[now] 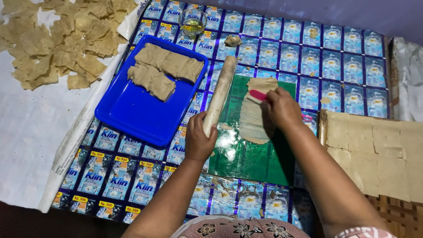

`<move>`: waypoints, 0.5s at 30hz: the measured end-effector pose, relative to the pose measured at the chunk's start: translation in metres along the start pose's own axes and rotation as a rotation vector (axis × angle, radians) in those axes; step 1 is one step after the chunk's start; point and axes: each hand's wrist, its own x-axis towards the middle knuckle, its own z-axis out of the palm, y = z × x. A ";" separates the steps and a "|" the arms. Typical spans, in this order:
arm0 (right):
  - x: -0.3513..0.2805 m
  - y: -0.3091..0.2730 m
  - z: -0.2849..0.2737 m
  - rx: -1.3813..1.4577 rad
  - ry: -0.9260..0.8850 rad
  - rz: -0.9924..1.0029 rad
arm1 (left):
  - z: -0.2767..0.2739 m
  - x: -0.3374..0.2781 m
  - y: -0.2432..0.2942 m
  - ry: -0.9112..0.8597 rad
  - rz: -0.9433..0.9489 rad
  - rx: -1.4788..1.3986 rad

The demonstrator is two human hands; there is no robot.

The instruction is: Rolling out dough with a rolling pin and cutting it into squares using a plastic scraper.

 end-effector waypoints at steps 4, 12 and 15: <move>-0.053 0.012 -0.013 0.037 0.059 0.234 | 0.001 -0.001 -0.004 -0.021 -0.007 -0.014; -0.156 -0.028 0.005 0.026 -0.087 0.559 | 0.000 0.000 0.000 0.000 0.019 0.013; -0.163 -0.044 0.010 0.090 -0.114 0.586 | 0.000 -0.001 -0.001 -0.014 0.000 0.014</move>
